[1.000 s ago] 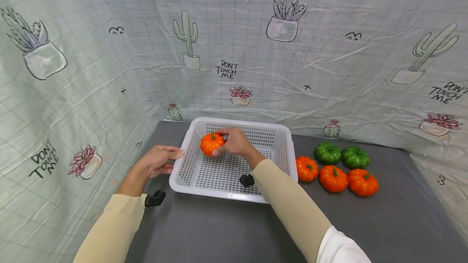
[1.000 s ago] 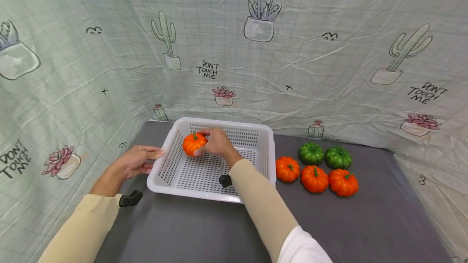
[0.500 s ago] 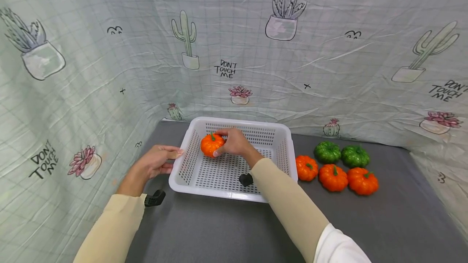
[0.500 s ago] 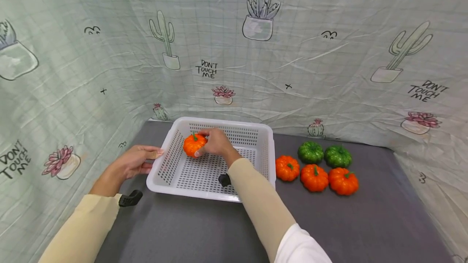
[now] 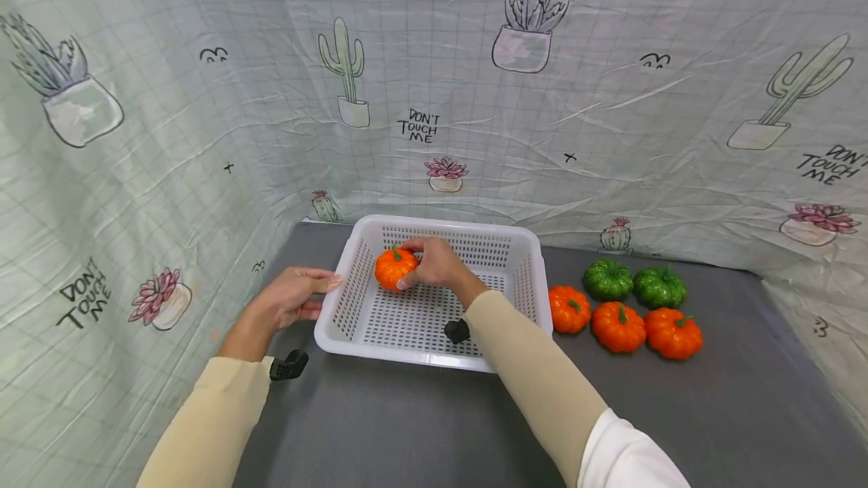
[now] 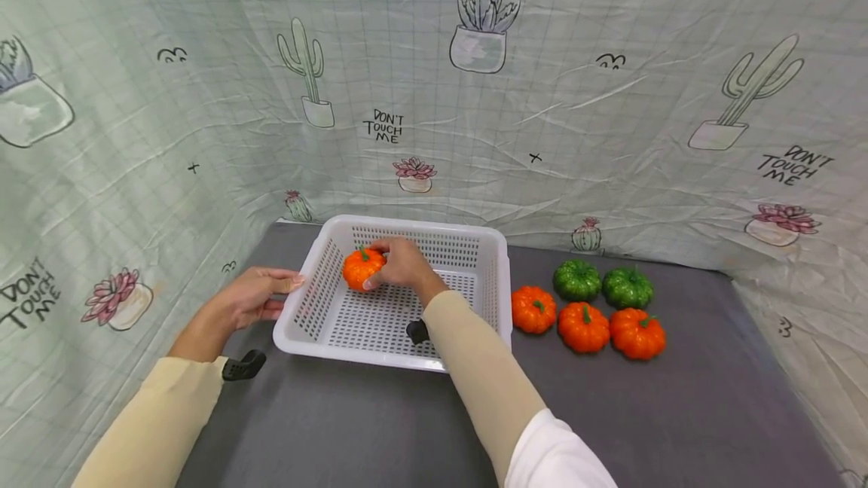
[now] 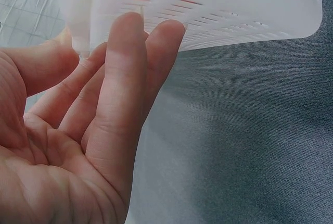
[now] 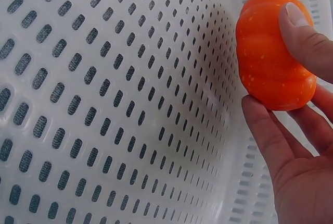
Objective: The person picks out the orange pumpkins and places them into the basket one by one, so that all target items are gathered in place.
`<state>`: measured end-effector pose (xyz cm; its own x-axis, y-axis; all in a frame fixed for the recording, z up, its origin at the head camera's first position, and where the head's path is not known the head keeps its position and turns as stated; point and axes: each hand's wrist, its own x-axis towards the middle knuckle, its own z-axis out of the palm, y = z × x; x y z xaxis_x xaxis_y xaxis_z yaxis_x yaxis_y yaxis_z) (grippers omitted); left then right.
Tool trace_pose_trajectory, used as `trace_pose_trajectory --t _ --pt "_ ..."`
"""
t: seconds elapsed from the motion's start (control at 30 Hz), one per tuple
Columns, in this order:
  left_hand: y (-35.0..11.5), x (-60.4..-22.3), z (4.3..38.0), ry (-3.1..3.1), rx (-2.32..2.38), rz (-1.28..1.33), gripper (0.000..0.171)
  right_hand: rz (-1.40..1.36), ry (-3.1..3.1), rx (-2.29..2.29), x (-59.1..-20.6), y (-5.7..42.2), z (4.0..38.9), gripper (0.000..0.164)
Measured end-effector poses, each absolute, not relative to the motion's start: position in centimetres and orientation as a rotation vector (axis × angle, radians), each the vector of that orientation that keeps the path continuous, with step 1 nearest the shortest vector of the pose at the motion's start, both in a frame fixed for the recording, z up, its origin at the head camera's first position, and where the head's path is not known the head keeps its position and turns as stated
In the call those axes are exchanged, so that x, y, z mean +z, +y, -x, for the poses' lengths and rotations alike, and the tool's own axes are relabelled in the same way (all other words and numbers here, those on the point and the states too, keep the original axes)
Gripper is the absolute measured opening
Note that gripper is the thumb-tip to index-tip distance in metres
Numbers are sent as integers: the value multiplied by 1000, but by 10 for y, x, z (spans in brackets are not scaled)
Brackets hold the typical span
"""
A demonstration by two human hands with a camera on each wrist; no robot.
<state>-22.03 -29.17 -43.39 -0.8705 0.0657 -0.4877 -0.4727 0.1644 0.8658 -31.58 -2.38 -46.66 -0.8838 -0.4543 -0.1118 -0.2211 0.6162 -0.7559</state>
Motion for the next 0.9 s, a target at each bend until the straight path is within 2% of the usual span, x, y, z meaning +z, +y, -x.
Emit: trace_pose_trajectory --t 0.9 --pt "-290 -435 221 2067 1733 399 53 587 2495 -1047 -465 -18 317 71"
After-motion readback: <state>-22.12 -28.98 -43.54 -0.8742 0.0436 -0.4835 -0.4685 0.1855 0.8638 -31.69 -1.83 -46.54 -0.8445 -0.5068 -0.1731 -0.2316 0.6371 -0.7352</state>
